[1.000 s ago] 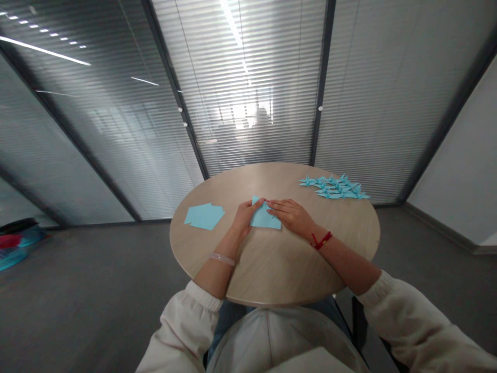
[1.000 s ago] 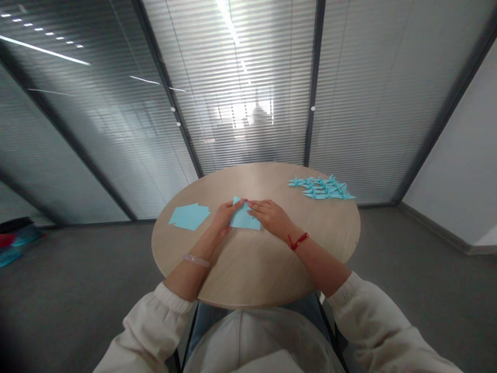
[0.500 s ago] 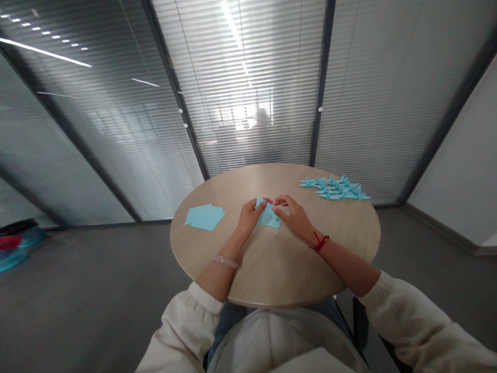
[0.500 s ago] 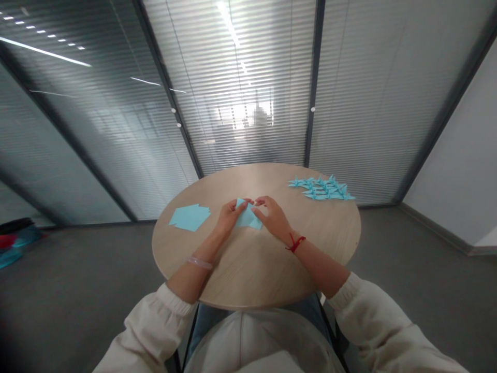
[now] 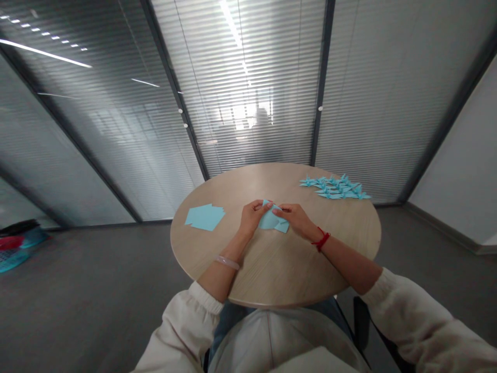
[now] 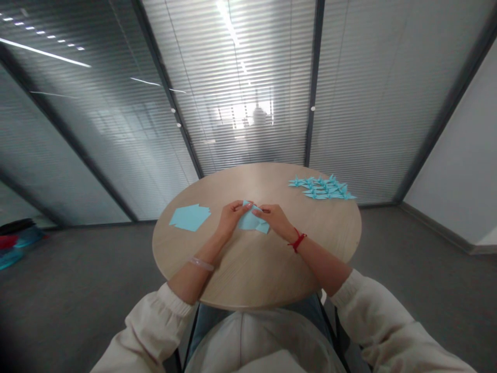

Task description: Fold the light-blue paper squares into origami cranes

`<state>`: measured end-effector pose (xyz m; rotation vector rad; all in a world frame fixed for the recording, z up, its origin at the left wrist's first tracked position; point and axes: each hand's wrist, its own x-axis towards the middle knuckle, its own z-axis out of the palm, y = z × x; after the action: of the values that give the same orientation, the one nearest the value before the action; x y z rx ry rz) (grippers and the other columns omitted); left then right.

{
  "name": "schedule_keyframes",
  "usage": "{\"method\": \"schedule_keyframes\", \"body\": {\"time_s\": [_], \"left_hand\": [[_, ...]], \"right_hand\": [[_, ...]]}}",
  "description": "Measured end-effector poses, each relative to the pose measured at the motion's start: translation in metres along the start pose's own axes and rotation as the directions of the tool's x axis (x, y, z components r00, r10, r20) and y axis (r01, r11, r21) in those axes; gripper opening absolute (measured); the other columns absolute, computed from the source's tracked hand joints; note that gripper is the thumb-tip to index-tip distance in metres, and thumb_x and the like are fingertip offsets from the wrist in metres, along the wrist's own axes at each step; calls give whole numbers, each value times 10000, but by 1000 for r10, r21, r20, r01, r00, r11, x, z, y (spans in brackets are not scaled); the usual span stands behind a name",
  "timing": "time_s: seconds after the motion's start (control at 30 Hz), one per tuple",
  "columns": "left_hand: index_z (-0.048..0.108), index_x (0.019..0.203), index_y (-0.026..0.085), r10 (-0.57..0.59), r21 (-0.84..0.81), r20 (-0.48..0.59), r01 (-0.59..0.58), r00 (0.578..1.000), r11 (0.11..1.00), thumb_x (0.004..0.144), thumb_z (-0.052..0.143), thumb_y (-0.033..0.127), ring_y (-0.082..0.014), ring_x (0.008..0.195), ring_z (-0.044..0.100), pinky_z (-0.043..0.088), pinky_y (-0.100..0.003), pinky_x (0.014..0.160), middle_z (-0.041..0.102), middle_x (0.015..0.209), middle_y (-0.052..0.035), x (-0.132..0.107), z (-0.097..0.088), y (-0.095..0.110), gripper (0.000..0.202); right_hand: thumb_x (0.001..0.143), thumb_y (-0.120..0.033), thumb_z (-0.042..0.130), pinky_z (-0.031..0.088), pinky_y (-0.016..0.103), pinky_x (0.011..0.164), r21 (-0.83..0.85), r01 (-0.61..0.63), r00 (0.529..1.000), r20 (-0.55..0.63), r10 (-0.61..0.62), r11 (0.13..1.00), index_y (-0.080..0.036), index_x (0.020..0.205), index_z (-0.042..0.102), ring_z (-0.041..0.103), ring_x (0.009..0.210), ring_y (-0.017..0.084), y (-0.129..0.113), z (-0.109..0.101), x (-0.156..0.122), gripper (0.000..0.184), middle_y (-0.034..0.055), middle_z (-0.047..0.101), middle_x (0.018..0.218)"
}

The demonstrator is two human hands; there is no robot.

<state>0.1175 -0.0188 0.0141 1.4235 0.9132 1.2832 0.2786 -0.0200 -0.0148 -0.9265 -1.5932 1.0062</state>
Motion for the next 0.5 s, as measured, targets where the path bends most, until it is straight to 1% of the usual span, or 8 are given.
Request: {"method": "schedule_keyframes", "body": {"time_s": [0.07,0.13,0.37,0.5], "left_hand": [[724,803,123,20,19,-50,-19,999,1000,650,748,381,-134,586,565,411,-224,565,690,696,-49,1,-1,0,300],[728,777,123,33,27,-70,-31,997,999,649,746,379,-133,593,563,415,-225,572,688,693,-49,1,-1,1,287],[732,785,126,19,20,-71,-17,997,1000,653,738,389,-139,602,572,426,-232,575,700,726,-59,-1,1,4,295],[734,798,132,26,4,-61,-25,998,1000,653,743,372,-159,670,601,441,-241,620,713,786,-74,-2,1,6,281]], "right_hand": [[646,-616,654,297,214,435,11,-19,1000,-1,19,1000,-144,702,662,411,479,93,-1,0,0,476,-31,519,551],[638,-606,664,290,215,432,18,-30,1000,0,30,999,-144,692,660,411,473,93,-2,0,0,465,-31,518,546],[653,-583,662,300,219,441,14,-36,999,13,36,999,-145,690,657,421,481,100,-6,1,-3,439,-22,535,558],[660,-580,660,297,219,448,1,-21,1000,7,21,1000,-141,701,667,420,487,97,-6,1,-2,441,-19,536,571]]}}
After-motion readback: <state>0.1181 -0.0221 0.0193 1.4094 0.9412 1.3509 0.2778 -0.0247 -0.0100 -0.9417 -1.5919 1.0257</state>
